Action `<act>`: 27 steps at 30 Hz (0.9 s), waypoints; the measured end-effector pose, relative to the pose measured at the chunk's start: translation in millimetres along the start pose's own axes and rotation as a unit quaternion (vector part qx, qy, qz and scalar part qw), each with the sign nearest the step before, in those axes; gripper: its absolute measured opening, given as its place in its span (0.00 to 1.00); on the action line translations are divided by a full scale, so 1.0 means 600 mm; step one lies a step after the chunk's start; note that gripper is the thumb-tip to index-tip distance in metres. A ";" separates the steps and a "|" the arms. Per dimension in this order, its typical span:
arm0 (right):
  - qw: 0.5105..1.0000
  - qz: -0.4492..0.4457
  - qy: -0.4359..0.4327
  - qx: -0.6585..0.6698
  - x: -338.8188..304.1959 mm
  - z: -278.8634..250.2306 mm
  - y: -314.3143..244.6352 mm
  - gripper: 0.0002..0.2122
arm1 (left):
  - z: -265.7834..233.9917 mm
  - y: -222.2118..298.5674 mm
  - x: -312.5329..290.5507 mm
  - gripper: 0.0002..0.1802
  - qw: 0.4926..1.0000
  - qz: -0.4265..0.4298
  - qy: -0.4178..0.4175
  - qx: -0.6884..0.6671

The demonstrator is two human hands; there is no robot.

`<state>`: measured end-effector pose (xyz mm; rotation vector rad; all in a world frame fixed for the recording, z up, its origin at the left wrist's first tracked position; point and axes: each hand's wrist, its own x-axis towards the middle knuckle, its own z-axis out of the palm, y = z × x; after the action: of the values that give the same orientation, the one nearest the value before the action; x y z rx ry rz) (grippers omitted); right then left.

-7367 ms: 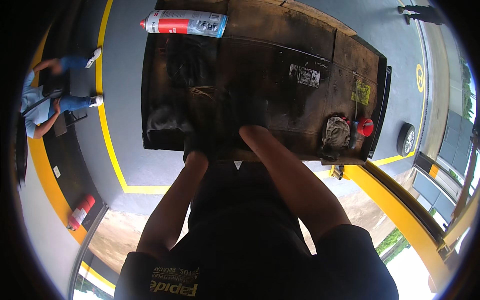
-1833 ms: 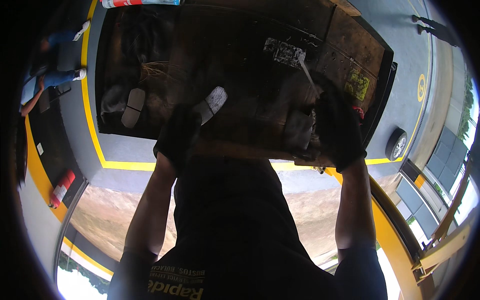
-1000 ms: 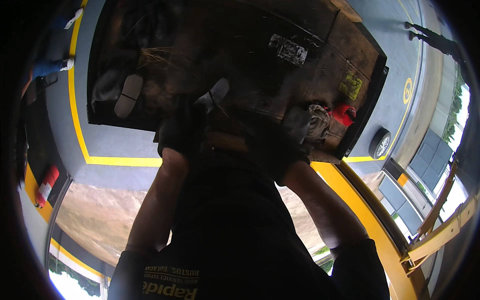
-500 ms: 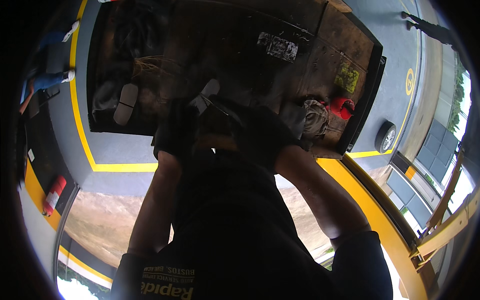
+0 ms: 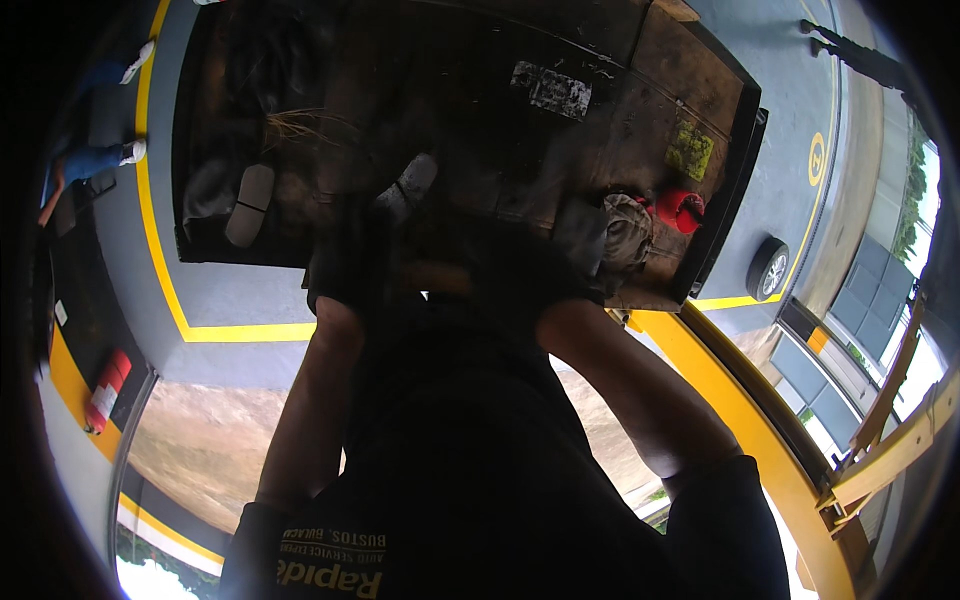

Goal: The person cleans a brake drum and brake pads using a spray can and a cloth. They spray the drum, wipe it, then clean the brake pads on a workbench before repositioning the drum on the vehicle hub.

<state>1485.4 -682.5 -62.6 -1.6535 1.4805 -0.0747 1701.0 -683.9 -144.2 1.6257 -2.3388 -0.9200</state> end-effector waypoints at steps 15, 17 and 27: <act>0.996 0.073 -0.058 0.001 0.040 -0.024 -0.019 0.40 | 0.002 -0.009 0.005 0.21 0.999 0.025 0.000 0.042; 0.997 0.070 -0.033 -0.013 0.039 -0.019 -0.023 0.37 | 0.000 -0.006 0.005 0.21 0.999 0.022 -0.008 0.046; 0.997 0.029 -0.009 -0.069 0.003 0.022 0.005 0.32 | -0.009 0.007 0.010 0.20 1.000 -0.018 -0.011 0.006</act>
<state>1491.2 -676.4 -73.5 -1.7137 1.5492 0.0753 1697.8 -690.2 -138.9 1.6752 -2.3411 -0.9387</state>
